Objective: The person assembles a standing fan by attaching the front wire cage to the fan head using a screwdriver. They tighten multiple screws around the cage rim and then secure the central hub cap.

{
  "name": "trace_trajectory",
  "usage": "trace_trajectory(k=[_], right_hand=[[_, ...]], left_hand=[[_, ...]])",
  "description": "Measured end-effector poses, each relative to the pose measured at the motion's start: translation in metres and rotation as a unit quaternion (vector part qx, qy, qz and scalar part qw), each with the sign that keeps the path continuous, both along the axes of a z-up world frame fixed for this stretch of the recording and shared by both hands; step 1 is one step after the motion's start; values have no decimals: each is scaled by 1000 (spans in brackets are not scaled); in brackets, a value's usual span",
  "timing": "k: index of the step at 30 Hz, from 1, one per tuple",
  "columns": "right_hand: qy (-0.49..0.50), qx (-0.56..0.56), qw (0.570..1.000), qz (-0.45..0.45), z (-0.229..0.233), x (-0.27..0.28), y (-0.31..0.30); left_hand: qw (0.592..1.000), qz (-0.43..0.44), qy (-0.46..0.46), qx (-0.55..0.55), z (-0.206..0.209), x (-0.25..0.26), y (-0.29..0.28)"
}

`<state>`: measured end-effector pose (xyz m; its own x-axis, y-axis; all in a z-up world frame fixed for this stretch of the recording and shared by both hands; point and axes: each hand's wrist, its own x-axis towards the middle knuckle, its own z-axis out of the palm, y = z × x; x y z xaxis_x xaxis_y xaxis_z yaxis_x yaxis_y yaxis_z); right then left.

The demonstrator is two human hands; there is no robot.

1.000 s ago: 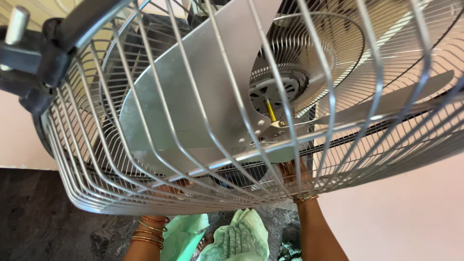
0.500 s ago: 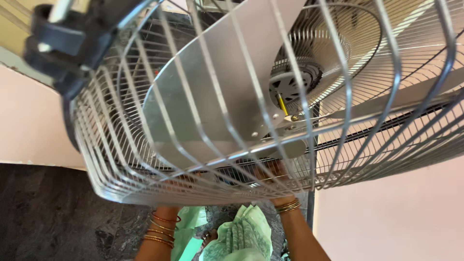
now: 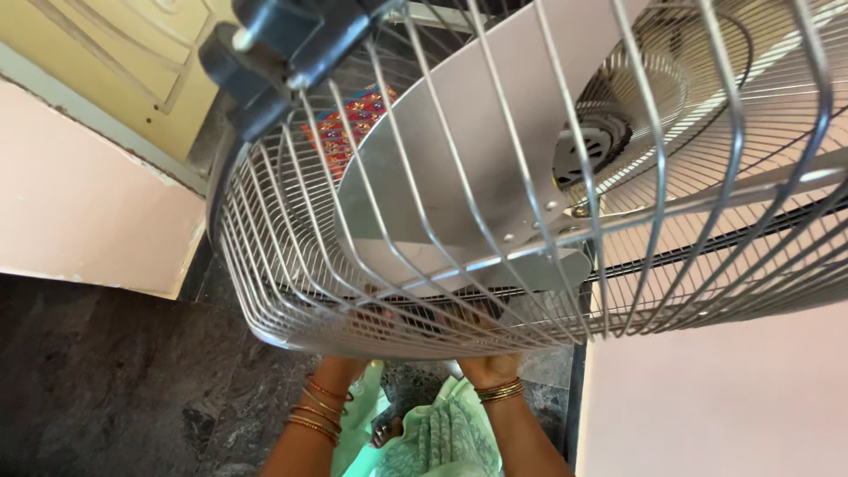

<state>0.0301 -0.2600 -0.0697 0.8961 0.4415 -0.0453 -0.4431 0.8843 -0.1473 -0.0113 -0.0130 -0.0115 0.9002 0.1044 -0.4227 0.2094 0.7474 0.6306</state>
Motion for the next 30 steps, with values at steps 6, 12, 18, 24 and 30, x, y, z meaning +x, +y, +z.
trace_trajectory(k=[6, 12, 18, 24, 30], right_hand=[[111, -2, 994, -4, 6, -1, 21], [-17, 79, 996, 24, -1, 4, 27], [41, -70, 996, -36, -35, 5, -28], [171, -327, 862, -346, 40, 28, -143], [-173, -533, 618, -551, 243, -10, -92]], left_hand=[[1000, -6, 12, -12, -5, -8, -12], [1000, 13, 10, -13, -14, -1, 1], [998, 62, 11, -9, -6, -20, 44], [974, 188, -107, 74, 97, -20, 88], [886, 201, -261, 327, 262, -45, 47]])
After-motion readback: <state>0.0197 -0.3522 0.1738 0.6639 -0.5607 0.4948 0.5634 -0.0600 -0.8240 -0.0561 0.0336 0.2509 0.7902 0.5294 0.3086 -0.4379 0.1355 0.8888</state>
